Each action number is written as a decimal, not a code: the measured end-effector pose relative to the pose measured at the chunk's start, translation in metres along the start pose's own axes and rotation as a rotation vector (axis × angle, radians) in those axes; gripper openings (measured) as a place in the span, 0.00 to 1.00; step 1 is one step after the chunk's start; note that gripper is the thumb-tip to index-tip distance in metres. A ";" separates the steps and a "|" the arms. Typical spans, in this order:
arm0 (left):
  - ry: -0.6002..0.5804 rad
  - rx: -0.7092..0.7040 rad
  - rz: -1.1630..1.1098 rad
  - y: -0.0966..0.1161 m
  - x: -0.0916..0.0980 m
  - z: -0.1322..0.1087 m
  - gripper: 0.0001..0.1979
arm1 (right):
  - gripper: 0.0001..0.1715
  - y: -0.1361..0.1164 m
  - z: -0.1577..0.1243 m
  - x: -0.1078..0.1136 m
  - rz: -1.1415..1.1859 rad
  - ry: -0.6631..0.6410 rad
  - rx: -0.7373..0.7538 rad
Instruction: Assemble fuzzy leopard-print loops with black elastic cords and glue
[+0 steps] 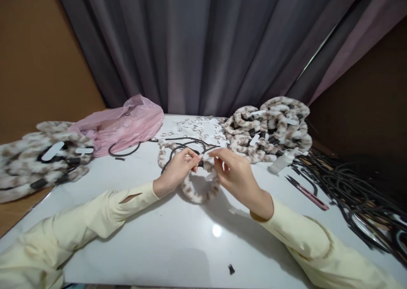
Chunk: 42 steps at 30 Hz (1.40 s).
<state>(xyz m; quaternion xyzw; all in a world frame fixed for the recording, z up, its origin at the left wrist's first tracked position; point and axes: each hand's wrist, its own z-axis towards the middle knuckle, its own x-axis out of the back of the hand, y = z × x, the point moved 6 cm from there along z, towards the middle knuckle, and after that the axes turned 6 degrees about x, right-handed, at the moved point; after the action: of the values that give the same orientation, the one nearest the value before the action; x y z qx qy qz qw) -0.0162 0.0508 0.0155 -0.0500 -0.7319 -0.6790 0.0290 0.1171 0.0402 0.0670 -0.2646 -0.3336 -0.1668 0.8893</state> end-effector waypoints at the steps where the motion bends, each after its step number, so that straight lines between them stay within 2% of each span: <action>1: 0.017 0.041 -0.070 -0.002 0.002 0.002 0.13 | 0.14 -0.004 -0.001 -0.002 0.029 -0.066 -0.037; 3: 0.026 0.130 -0.233 -0.006 0.004 0.005 0.12 | 0.13 -0.009 -0.006 -0.010 0.077 -0.217 -0.124; 5: 0.007 0.238 -0.392 -0.010 0.003 0.007 0.10 | 0.13 -0.010 -0.011 -0.020 0.133 -0.301 -0.201; 9: -0.096 0.406 -0.577 -0.010 -0.003 0.006 0.08 | 0.11 0.000 -0.019 -0.042 0.453 -0.308 -0.380; 11: -0.140 0.430 -0.612 -0.006 -0.005 0.003 0.08 | 0.11 0.004 -0.023 -0.053 0.664 -0.293 -0.498; 13: -0.129 0.418 -0.606 -0.003 -0.005 0.000 0.09 | 0.12 0.006 -0.025 -0.060 0.825 -0.242 -0.572; 17: -0.130 0.345 -0.507 0.000 -0.006 -0.003 0.10 | 0.13 0.008 -0.022 -0.061 0.954 -0.102 -0.599; 20: -0.071 0.245 -0.389 0.001 -0.003 -0.003 0.11 | 0.10 0.014 -0.023 -0.059 0.912 -0.018 -0.637; 22: -0.017 0.120 -0.266 0.006 0.001 -0.004 0.12 | 0.10 0.017 -0.023 -0.057 0.854 -0.001 -0.655; 27: 0.092 -0.233 0.137 0.023 0.004 -0.014 0.11 | 0.17 0.008 -0.022 -0.052 0.883 -0.067 -0.650; 31: 0.198 -0.418 0.351 0.027 0.005 -0.021 0.06 | 0.19 -0.006 -0.022 -0.048 0.910 -0.176 -0.649; 38: 0.195 -0.492 0.379 0.022 0.006 -0.019 0.05 | 0.21 -0.014 -0.018 -0.038 0.777 -0.304 -0.590; 42: 0.143 -0.515 0.439 0.023 0.003 -0.012 0.07 | 0.20 -0.005 -0.010 -0.034 0.483 -0.362 -0.432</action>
<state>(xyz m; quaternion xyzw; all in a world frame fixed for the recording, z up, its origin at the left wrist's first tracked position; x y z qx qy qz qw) -0.0174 0.0403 0.0393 -0.1643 -0.5045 -0.8206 0.2123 0.0959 0.0346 0.0393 -0.5426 -0.3706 0.0309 0.7532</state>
